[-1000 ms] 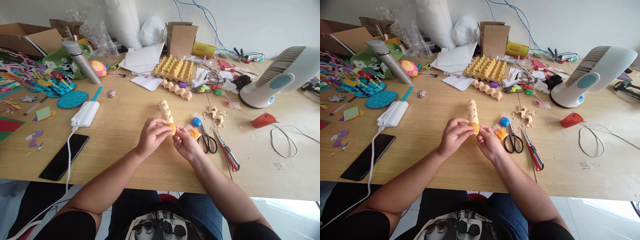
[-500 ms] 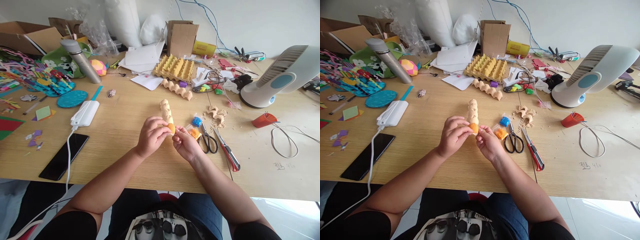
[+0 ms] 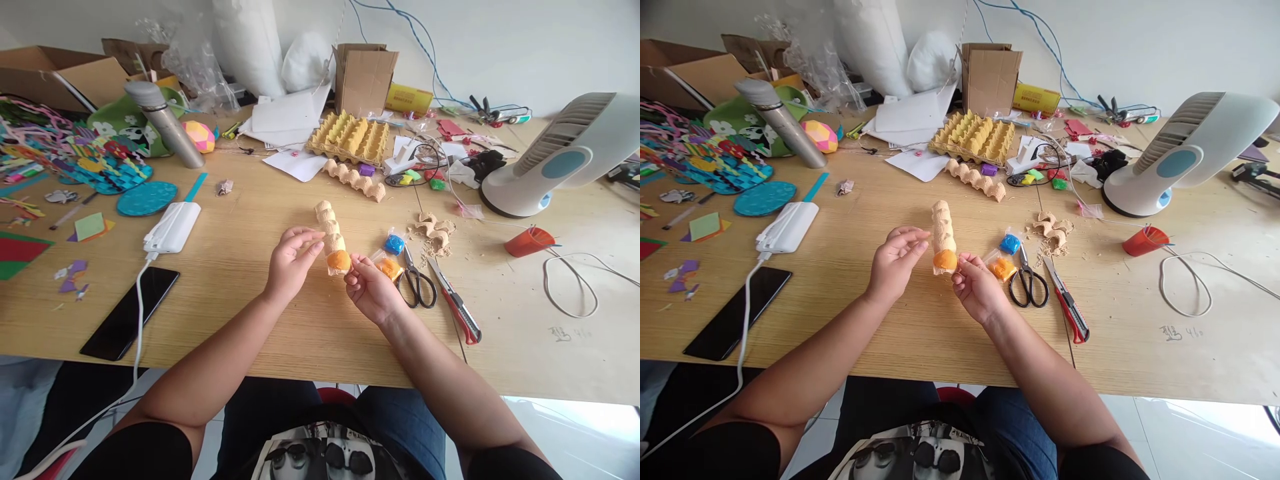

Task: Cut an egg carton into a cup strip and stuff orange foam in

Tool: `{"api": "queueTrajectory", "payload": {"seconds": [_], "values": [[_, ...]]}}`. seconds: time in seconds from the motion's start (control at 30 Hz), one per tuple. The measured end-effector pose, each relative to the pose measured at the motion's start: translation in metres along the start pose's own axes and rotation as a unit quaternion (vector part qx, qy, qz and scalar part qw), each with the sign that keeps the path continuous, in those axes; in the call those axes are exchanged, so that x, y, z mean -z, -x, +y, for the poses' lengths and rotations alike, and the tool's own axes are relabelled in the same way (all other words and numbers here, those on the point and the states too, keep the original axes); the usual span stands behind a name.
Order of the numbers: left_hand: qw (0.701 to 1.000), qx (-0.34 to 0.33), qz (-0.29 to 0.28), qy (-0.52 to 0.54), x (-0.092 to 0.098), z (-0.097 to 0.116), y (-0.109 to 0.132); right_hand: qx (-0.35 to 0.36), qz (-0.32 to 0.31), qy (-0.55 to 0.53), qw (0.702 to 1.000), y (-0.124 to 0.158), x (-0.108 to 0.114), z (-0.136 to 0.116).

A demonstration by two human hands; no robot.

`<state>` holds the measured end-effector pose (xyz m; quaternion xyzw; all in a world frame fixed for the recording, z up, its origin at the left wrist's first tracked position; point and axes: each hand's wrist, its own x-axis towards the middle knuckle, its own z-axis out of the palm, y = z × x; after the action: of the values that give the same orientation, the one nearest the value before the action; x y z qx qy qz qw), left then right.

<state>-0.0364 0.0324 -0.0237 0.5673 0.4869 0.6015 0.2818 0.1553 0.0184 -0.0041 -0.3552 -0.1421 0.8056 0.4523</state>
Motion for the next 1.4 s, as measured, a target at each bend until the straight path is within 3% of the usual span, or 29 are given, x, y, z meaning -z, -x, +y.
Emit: {"api": "queueTrajectory", "payload": {"seconds": [0.17,0.3,0.53,0.77,1.13,1.27,1.33,1.4], "values": [[0.968,0.192,0.01,0.159,-0.007,-0.009,-0.001,-0.003,0.002,0.036,0.999,0.0,-0.001,0.004],[0.923,0.292,-0.024,0.25,-0.01,-0.004,0.0,0.021,-0.002,0.081,0.996,0.002,-0.001,0.009],[0.928,0.271,-0.045,0.252,-0.009,0.004,0.002,0.022,-0.004,0.099,0.995,0.001,0.0,0.011],[0.933,0.243,-0.014,0.266,-0.013,0.004,0.003,0.021,-0.007,0.096,0.995,0.003,-0.002,0.011],[0.943,0.223,-0.028,0.246,-0.015,-0.004,0.005,0.031,0.0,0.075,0.997,0.004,-0.004,0.009],[0.91,0.276,-0.005,0.31,-0.014,0.001,0.005,0.043,-0.003,0.053,0.998,0.005,-0.004,0.005],[0.875,0.321,-0.002,0.363,-0.014,0.008,0.006,0.051,-0.007,0.049,0.997,0.006,-0.005,0.003],[0.837,0.366,-0.04,0.404,-0.014,0.016,0.008,0.061,-0.013,0.049,0.997,0.007,-0.005,0.001]]}}
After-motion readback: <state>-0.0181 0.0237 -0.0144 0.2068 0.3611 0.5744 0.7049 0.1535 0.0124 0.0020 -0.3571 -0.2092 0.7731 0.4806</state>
